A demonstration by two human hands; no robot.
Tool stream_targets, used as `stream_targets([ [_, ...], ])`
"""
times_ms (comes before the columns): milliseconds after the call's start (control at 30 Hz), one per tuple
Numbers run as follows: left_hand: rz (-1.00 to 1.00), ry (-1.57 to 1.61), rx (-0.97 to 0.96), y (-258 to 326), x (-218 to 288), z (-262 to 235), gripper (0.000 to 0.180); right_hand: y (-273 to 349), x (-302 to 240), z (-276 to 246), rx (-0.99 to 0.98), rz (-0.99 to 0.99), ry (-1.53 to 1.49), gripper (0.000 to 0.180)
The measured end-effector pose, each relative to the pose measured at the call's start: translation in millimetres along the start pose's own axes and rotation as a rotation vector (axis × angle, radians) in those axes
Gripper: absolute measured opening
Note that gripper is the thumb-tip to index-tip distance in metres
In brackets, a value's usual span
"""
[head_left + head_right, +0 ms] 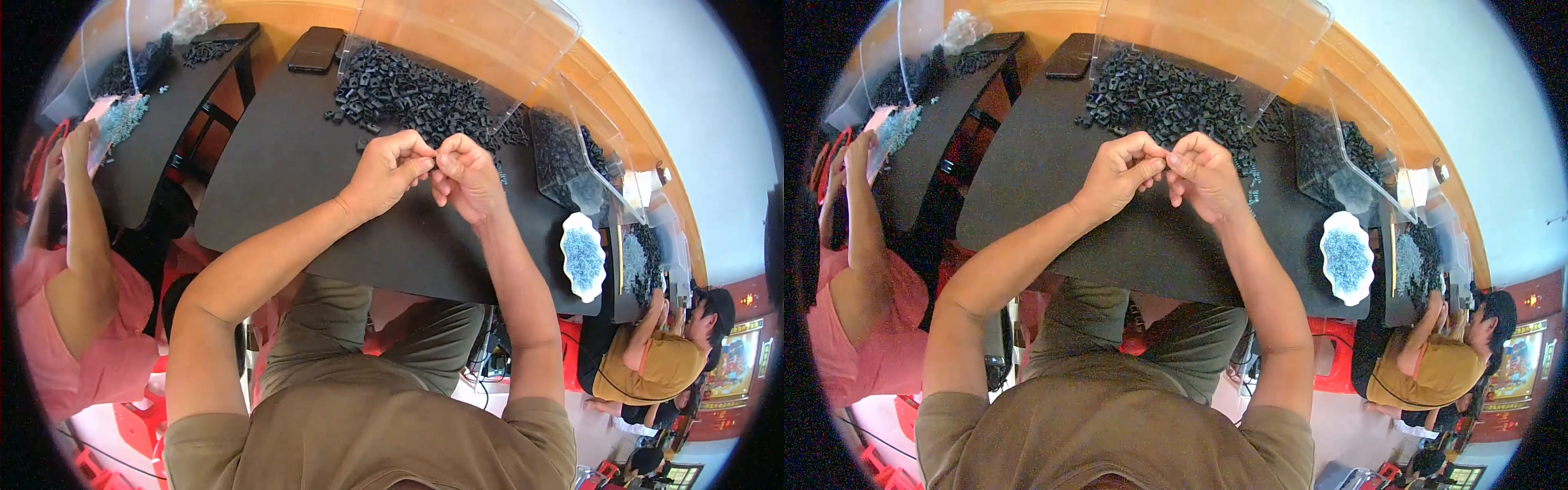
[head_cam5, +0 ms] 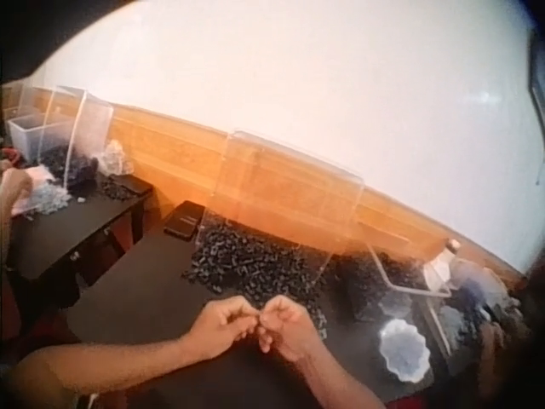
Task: The person assembles small black plastic parts by hand at a workbench.
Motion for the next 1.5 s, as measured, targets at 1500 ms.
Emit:
stream_targets([
  [1500, 0.223, -0.371, 0.236, -5, 7, -10, 0.034, -9, -41, -16, 0.148, -0.134, 0.776, 0.01],
])
Point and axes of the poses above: each hand's wrist, its own y-axis away from the middle knuckle, its own z-axis out of the palm, x = y × z, the point moved 4 cm from there along -y, towards the middle knuckle, and after that the axes turned 10 degrees about y, right-handed, at the moved point
